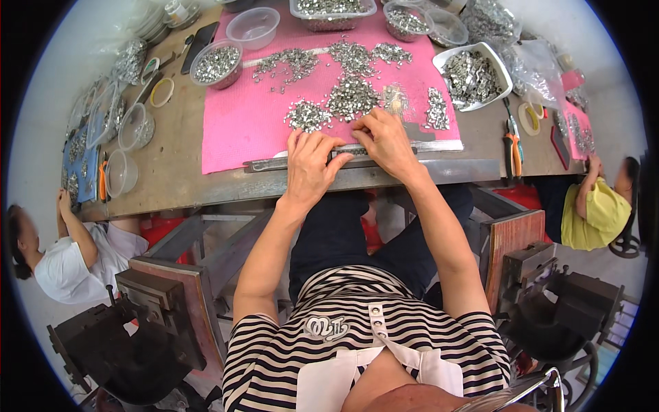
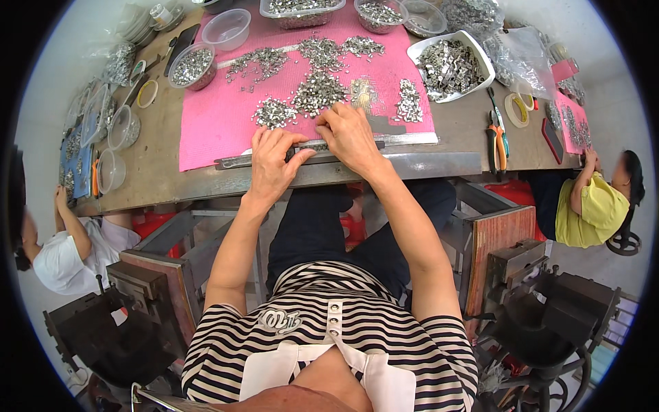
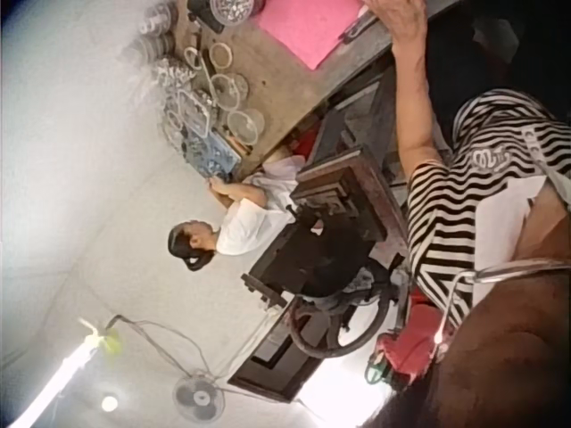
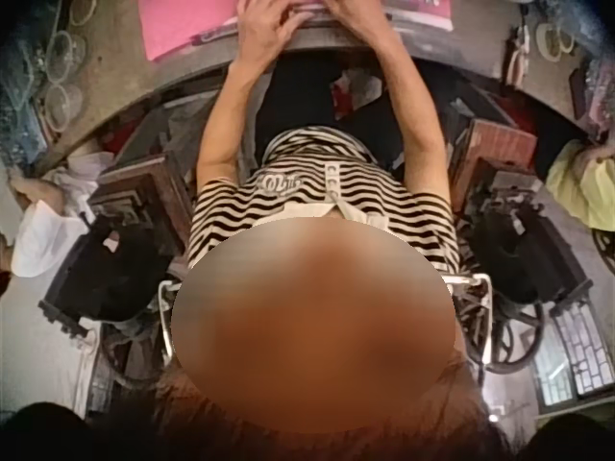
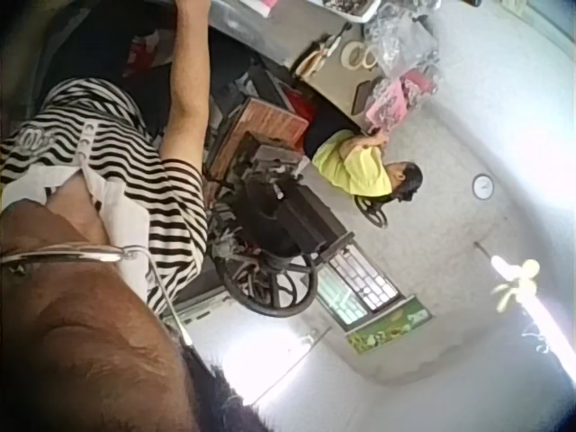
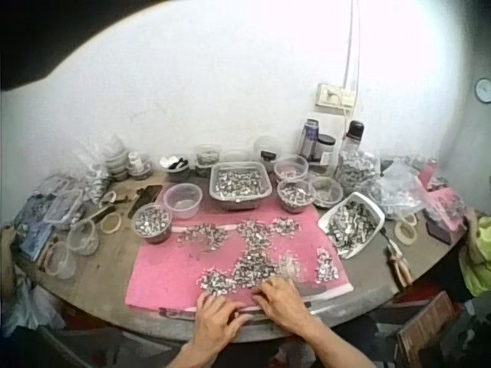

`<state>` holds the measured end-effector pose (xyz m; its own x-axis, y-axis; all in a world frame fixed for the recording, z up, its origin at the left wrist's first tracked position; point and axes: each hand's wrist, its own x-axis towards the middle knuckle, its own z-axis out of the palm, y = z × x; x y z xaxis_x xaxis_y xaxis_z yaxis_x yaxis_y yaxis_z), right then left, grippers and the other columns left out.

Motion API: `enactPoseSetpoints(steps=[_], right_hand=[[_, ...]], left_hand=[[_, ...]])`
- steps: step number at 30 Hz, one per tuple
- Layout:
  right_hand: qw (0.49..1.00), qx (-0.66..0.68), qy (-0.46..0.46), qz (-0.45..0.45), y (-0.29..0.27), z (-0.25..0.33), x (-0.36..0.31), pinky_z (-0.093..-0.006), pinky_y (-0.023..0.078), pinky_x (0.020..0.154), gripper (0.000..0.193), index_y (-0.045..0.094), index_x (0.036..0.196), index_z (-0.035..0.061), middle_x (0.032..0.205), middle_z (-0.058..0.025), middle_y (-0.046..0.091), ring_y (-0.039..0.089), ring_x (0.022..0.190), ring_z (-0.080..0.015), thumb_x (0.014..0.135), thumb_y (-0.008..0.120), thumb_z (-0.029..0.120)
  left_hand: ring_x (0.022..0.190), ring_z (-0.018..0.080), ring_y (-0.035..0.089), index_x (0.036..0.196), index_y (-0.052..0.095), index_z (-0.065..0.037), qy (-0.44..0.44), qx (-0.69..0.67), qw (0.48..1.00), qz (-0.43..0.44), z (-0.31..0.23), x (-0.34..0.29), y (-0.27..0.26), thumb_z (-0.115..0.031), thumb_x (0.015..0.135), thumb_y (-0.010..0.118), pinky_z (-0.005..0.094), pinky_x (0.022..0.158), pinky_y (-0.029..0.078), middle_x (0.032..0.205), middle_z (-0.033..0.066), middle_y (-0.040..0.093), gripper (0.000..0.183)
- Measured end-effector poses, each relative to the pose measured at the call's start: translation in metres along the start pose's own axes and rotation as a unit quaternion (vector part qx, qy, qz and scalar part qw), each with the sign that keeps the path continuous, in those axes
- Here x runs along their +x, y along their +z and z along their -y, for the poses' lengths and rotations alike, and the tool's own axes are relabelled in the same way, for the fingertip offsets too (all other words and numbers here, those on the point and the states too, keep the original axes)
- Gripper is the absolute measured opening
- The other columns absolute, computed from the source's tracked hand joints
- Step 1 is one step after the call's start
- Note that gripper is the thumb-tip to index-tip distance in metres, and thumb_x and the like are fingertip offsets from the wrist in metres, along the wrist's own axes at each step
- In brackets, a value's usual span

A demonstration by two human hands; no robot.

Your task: The person arranges small metal pieces into a metal holder by hand, inserts the holder into a manual press machine, and turns the wheel to press the pieces.

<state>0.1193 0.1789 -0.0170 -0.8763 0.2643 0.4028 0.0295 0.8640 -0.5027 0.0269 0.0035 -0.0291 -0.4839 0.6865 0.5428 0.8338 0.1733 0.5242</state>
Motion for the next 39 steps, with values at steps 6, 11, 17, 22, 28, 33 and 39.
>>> enactPoseSetpoints(steps=[6, 11, 17, 22, 28, 33, 39], right_hand=[[0.999, -0.010, -0.029, -0.023, -0.001, 0.002, -0.002, -0.0400, 0.041, 0.077, 0.007, 0.069, 0.092, 0.0043, 0.086, -0.0076, 0.062, 0.060, 0.080, -0.0264, 0.088, 0.071, 0.009], [0.998, 0.062, -0.005, -0.008, -0.013, 0.017, -0.019, -0.0383, 0.040, 0.076, 0.006, 0.068, 0.091, 0.0042, 0.086, -0.0069, 0.062, 0.059, 0.081, -0.0257, 0.088, 0.072, 0.007], [0.997, 0.048, -0.032, -0.054, 0.001, 0.021, -0.028, -0.0384, 0.039, 0.075, 0.007, 0.067, 0.090, 0.0047, 0.084, -0.0064, 0.058, 0.056, 0.081, -0.0261, 0.086, 0.073, 0.006], [0.997, 0.049, -0.032, -0.040, 0.000, 0.019, -0.028, -0.0385, 0.040, 0.076, 0.007, 0.069, 0.090, 0.0064, 0.084, -0.0059, 0.059, 0.057, 0.083, -0.0263, 0.085, 0.074, 0.008], [0.995, -0.058, -0.003, -0.080, -0.004, -0.002, -0.009, -0.0393, 0.042, 0.080, 0.011, 0.073, 0.094, 0.0076, 0.088, -0.0053, 0.065, 0.062, 0.086, -0.0246, 0.084, 0.077, 0.012], [0.991, -0.108, 0.030, -0.070, 0.006, -0.005, -0.001, -0.0402, 0.042, 0.081, 0.010, 0.069, 0.086, 0.0059, 0.086, -0.0052, 0.066, 0.062, 0.087, -0.0261, 0.085, 0.076, 0.013], [0.995, -0.074, 0.008, -0.060, -0.001, -0.002, -0.006, -0.0402, 0.041, 0.080, 0.006, 0.068, 0.086, 0.0056, 0.087, -0.0059, 0.065, 0.061, 0.087, -0.0263, 0.087, 0.073, 0.008]], left_hand=[[0.089, 0.0267, 0.059, 0.095, 0.072, -0.007, 0.001, -0.006, 1.000, -0.002, 0.003, 0.001, -0.001, -0.026, 0.079, 0.082, 0.0431, 0.094, 0.041, 0.089, 0.0055, 0.063, 0.027], [0.086, 0.0276, 0.058, 0.094, 0.071, -0.005, -0.014, -0.111, 0.993, 0.022, 0.013, 0.001, -0.009, -0.012, 0.084, 0.078, 0.0409, 0.086, 0.043, 0.088, 0.0077, 0.062, 0.014], [0.084, 0.0269, 0.057, 0.095, 0.071, -0.005, 0.028, -0.084, 0.996, 0.031, 0.006, 0.002, -0.012, -0.008, 0.083, 0.076, 0.0410, 0.090, 0.043, 0.086, 0.0076, 0.060, 0.014], [0.085, 0.0264, 0.057, 0.095, 0.071, -0.006, 0.036, -0.061, 0.997, 0.018, 0.005, 0.000, -0.009, -0.008, 0.082, 0.076, 0.0448, 0.096, 0.042, 0.086, 0.0070, 0.059, 0.014], [0.088, 0.0254, 0.058, 0.095, 0.071, -0.008, 0.030, -0.055, 0.998, 0.022, 0.003, 0.001, -0.009, -0.011, 0.083, 0.075, 0.0489, 0.104, 0.039, 0.088, 0.0057, 0.060, 0.013], [0.091, 0.0245, 0.059, 0.095, 0.072, -0.011, 0.014, -0.039, 0.999, 0.031, 0.000, -0.001, -0.006, -0.013, 0.083, 0.076, 0.0529, 0.107, 0.036, 0.089, 0.0044, 0.060, 0.013], [0.094, 0.0238, 0.060, 0.094, 0.072, -0.012, 0.008, -0.031, 0.999, 0.006, -0.001, -0.005, -0.001, -0.013, 0.083, 0.076, 0.0553, 0.108, 0.035, 0.090, 0.0029, 0.061, 0.012]])
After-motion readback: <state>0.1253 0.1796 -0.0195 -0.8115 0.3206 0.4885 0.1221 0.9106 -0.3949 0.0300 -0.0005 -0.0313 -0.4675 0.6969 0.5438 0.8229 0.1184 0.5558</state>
